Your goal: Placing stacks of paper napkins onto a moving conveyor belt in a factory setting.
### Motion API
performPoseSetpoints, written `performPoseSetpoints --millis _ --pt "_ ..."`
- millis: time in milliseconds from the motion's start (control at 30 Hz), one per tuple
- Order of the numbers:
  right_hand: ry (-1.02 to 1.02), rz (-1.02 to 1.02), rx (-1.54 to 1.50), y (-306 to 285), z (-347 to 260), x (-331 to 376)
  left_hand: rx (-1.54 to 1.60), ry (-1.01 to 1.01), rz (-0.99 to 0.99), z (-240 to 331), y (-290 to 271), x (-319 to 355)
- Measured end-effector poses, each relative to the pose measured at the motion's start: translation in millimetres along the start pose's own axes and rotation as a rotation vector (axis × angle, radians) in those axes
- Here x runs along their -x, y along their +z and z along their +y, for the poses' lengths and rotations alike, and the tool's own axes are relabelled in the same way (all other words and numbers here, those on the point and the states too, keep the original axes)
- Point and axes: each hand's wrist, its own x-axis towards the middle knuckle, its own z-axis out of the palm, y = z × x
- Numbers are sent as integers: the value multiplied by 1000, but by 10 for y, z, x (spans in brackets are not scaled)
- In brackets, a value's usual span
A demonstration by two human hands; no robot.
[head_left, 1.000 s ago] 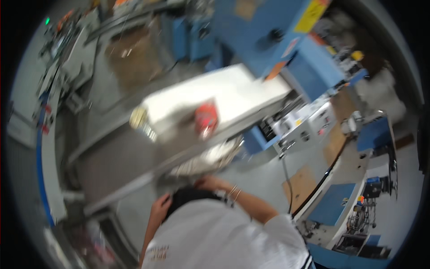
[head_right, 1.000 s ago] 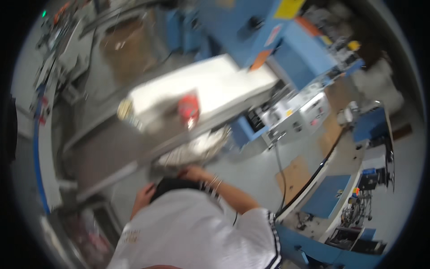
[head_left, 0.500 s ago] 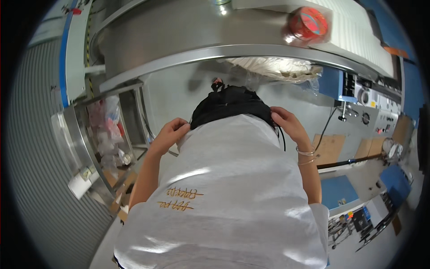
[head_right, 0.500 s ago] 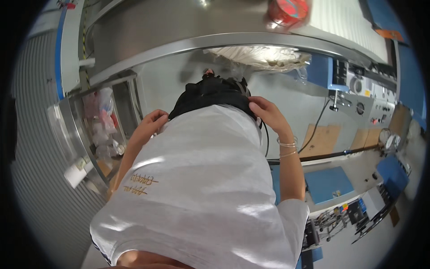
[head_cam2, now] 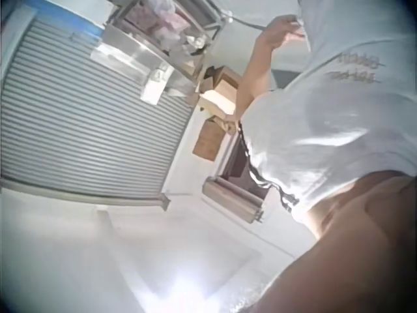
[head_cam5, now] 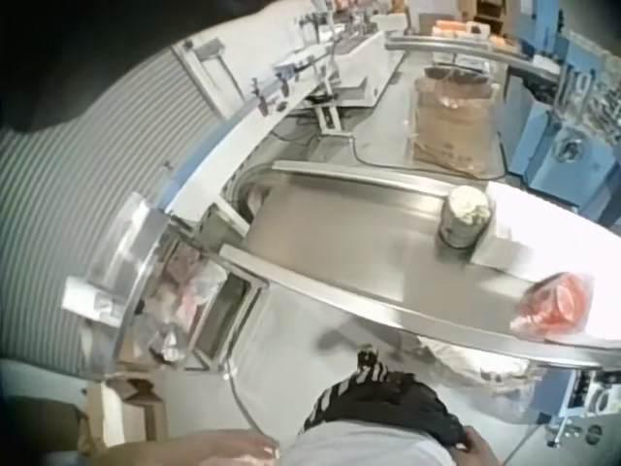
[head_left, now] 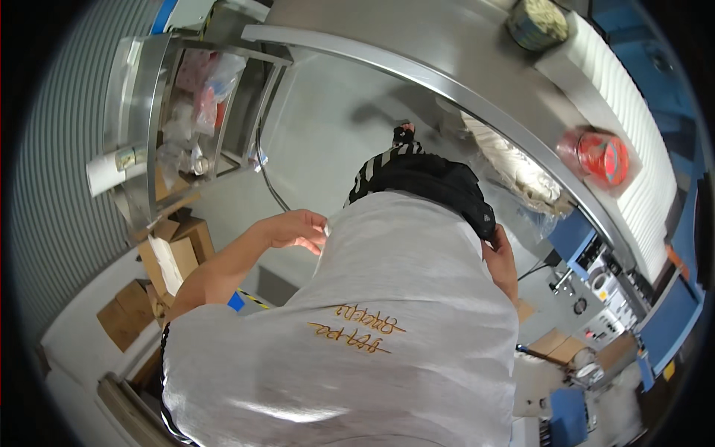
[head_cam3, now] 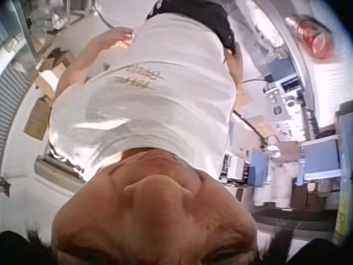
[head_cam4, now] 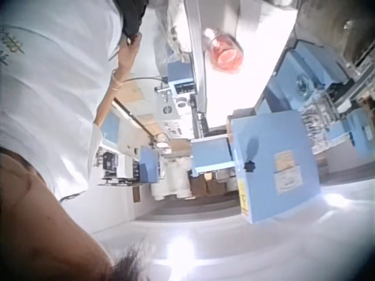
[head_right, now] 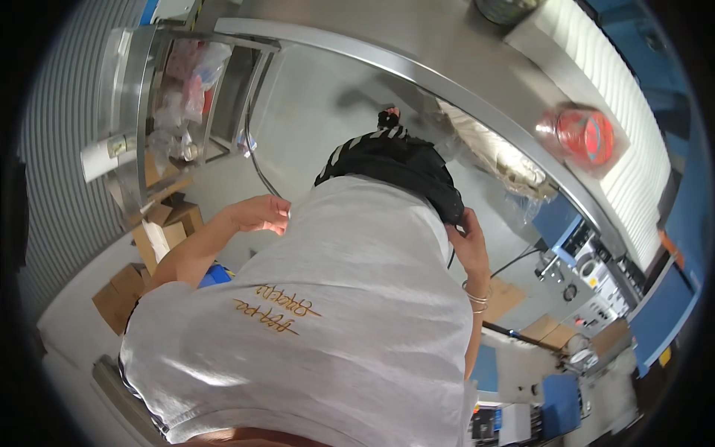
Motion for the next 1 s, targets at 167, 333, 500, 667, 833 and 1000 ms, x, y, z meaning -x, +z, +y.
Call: performPoseSetpoints --millis 167,333,500,667,833,1000 --pt "-35 -58 215 -15 -107 -326 132 338 467 220 422 -151" --pt "38 -59 213 16 -221 -465 -276 650 531 291 394 -381" --pt "-154 8 234 221 -319 -507 -251 645 595 423 565 -530" --pt "-323 36 363 233 -49 -539 -472 298 813 360 486 -681" --pt "-344 -37 367 244 -74 -501 -497 120 863 358 455 -770" --pt "-350 -59 390 127 20 -432 -1090 150 869 251 332 -903"
